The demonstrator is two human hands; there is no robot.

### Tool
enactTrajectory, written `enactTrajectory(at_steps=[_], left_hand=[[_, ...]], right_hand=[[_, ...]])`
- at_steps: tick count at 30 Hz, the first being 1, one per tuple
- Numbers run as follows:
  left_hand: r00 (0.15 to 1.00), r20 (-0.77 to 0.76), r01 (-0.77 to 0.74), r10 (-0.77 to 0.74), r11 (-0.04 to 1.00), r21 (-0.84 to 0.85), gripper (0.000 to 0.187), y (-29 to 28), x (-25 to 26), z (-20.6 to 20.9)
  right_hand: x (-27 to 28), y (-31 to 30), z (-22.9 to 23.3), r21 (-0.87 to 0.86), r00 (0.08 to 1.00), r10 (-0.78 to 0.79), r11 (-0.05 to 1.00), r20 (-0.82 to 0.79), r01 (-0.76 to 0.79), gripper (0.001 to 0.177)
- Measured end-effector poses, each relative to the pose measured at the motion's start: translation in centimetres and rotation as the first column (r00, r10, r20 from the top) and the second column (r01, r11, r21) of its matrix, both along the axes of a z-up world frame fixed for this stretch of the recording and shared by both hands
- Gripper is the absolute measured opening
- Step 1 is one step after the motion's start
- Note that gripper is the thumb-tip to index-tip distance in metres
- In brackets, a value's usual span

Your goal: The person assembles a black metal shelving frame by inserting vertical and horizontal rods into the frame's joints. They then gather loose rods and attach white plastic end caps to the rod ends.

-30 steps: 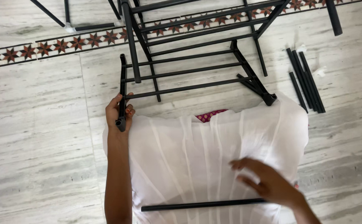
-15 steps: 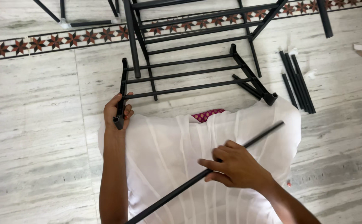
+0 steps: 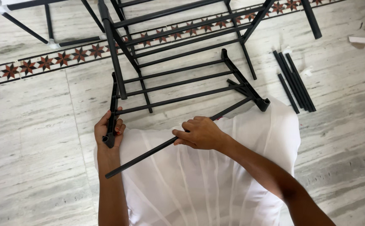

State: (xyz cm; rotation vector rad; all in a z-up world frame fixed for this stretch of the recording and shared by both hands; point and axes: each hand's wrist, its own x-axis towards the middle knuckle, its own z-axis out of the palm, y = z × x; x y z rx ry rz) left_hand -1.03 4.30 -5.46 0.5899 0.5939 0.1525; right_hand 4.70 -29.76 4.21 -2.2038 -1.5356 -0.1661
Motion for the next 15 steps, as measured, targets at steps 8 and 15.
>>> enactTrajectory(at_steps=[8, 15], left_hand=[[0.998, 0.037, 0.050, -0.049, 0.998, -0.034, 0.026, 0.3, -0.3, 0.4], [0.998, 0.048, 0.053, -0.052, 0.998, -0.025, 0.026, -0.1, -0.3, 1.2]], right_hand=[[0.3, -0.8, 0.0, 0.090, 0.994, -0.079, 0.992, -0.078, 0.086, 0.032], [0.6, -0.7, 0.1, 0.033, 0.992, -0.084, 0.996, -0.099, 0.088, 0.034]])
